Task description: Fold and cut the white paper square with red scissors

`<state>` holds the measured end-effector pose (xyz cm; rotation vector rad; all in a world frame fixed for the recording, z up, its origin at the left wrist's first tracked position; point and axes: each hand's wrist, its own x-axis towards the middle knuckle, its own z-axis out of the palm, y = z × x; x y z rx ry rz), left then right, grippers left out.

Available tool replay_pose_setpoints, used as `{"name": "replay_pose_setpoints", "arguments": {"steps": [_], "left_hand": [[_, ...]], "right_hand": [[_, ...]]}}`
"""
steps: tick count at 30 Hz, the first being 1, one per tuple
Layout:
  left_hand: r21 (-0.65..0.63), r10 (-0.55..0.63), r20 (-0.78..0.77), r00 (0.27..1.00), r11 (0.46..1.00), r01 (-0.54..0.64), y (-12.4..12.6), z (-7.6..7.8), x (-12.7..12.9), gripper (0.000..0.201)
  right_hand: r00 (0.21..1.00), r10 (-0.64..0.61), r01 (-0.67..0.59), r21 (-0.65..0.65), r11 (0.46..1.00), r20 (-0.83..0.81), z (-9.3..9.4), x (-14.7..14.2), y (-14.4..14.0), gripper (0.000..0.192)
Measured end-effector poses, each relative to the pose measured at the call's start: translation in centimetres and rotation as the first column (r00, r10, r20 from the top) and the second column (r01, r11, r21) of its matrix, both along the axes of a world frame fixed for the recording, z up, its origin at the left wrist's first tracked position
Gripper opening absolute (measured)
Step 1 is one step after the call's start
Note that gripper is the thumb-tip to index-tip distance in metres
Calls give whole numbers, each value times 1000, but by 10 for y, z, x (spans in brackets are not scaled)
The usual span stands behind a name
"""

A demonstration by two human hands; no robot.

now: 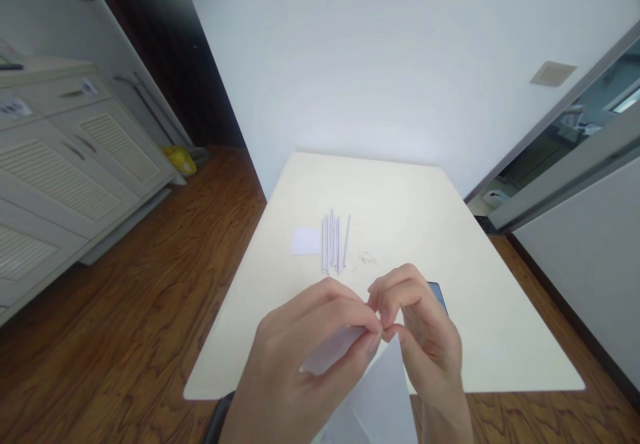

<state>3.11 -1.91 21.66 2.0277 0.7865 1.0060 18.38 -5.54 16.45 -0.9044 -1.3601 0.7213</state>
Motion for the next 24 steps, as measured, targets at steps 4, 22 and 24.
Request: {"name": "replay_pose_setpoints", "arguments": {"steps": [4, 22, 24], "left_hand": [[-4, -18, 0, 1000, 1000, 18, 1, -2, 1, 20], [-36, -65, 10, 998, 997, 65, 10, -9, 18, 18], [-48, -70, 20, 997, 996, 71, 11, -10, 21, 19]], "right_hand": [[1000, 0, 0, 3, 1000, 7, -2, 0, 0, 9], [997, 33, -37, -62, 997, -74, -8, 12, -1, 11], [997, 28, -34, -68, 997, -75, -9, 14, 0, 12]]}}
